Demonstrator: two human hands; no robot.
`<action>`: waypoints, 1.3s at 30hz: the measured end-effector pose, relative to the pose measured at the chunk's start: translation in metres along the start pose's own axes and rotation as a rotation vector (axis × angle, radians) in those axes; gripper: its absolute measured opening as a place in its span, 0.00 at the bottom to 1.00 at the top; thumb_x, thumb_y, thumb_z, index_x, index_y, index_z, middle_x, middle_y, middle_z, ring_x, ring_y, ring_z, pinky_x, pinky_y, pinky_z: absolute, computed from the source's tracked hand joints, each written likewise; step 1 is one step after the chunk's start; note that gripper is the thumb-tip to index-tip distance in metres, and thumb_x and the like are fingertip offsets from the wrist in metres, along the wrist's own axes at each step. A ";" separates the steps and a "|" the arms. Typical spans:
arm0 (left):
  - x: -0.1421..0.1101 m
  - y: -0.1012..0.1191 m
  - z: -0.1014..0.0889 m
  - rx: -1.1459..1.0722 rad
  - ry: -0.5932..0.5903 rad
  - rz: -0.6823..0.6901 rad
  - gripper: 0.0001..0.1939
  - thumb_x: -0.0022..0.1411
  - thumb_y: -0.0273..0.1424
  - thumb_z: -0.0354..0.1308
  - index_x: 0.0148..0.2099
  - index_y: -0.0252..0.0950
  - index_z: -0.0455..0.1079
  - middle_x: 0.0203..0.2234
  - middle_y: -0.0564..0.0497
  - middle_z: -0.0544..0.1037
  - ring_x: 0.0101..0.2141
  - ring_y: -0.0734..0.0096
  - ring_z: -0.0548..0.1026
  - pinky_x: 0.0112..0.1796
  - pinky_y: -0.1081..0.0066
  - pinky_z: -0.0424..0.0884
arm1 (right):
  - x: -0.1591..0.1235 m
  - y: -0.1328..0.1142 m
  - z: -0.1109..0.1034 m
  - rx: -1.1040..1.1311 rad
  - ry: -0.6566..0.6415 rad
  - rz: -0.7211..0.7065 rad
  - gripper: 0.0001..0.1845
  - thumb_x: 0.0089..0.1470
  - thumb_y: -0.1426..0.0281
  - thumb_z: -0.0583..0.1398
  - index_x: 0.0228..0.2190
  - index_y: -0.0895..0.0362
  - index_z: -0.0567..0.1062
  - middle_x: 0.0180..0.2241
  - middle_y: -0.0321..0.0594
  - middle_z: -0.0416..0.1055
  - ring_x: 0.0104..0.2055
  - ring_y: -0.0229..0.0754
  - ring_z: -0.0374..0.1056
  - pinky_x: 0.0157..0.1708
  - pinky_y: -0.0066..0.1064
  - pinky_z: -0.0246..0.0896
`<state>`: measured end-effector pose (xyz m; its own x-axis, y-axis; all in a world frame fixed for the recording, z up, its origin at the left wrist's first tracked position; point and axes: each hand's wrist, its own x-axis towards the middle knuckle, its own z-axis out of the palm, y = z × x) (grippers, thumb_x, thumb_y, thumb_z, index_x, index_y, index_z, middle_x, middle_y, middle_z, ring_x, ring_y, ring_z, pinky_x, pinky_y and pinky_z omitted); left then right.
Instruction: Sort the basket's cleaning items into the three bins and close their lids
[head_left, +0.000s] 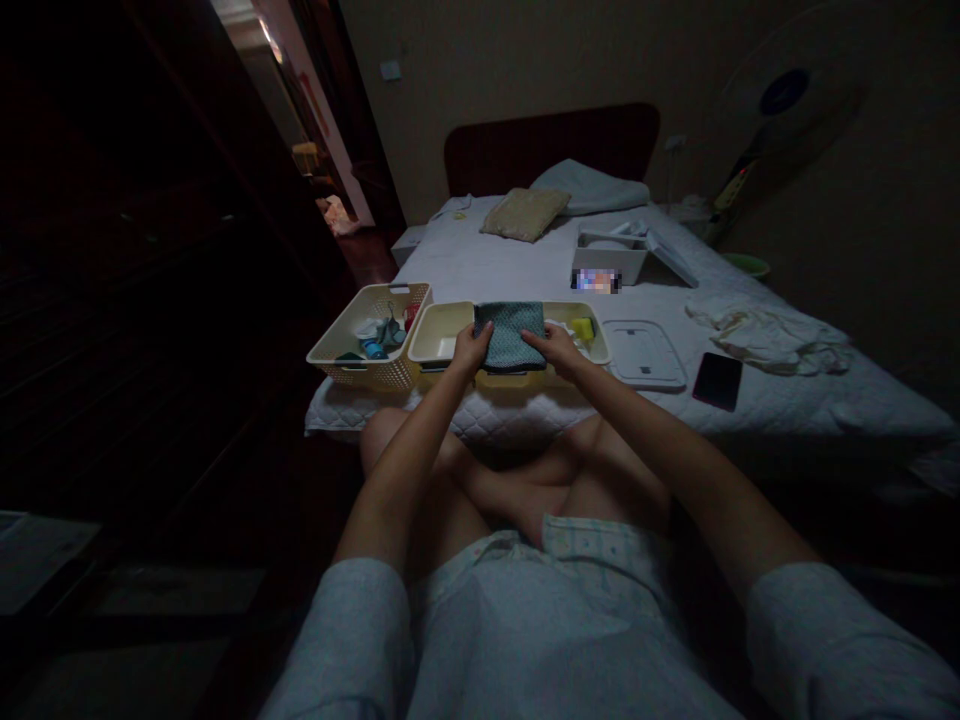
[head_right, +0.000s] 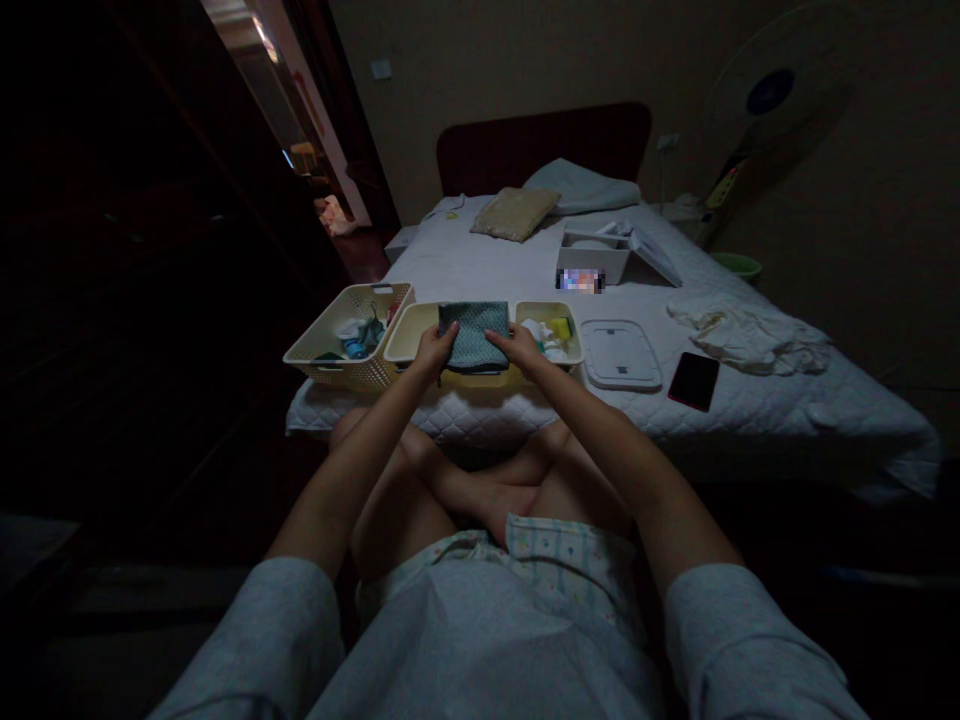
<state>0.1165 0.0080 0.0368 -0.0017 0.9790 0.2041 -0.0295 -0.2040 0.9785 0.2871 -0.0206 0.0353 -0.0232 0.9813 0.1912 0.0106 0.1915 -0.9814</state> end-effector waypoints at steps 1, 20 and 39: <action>0.000 0.000 -0.001 0.028 0.013 0.024 0.16 0.50 0.39 0.59 0.35 0.30 0.70 0.29 0.47 0.75 0.33 0.68 0.71 0.35 0.72 0.66 | 0.000 0.000 0.000 -0.056 0.014 -0.034 0.19 0.41 0.57 0.63 0.32 0.59 0.73 0.34 0.43 0.74 0.34 0.42 0.69 0.36 0.35 0.66; -0.013 0.010 -0.010 0.051 -0.054 0.048 0.10 0.51 0.34 0.58 0.32 0.31 0.70 0.26 0.51 0.74 0.30 0.71 0.69 0.33 0.74 0.65 | -0.011 0.000 0.000 0.007 -0.050 0.041 0.24 0.40 0.56 0.63 0.37 0.57 0.71 0.37 0.44 0.72 0.34 0.41 0.69 0.32 0.34 0.66; -0.016 0.012 -0.031 -0.067 -0.271 -0.199 0.14 0.38 0.23 0.60 0.33 0.32 0.71 0.27 0.51 0.73 0.26 0.76 0.69 0.29 0.74 0.65 | -0.012 0.007 -0.016 0.046 -0.063 0.103 0.15 0.32 0.75 0.58 0.30 0.58 0.71 0.27 0.34 0.69 0.27 0.35 0.63 0.29 0.29 0.62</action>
<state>0.0850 -0.0102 0.0439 0.2761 0.9609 0.0187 -0.0683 0.0002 0.9977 0.3030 -0.0302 0.0265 -0.0868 0.9922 0.0894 -0.0296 0.0872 -0.9958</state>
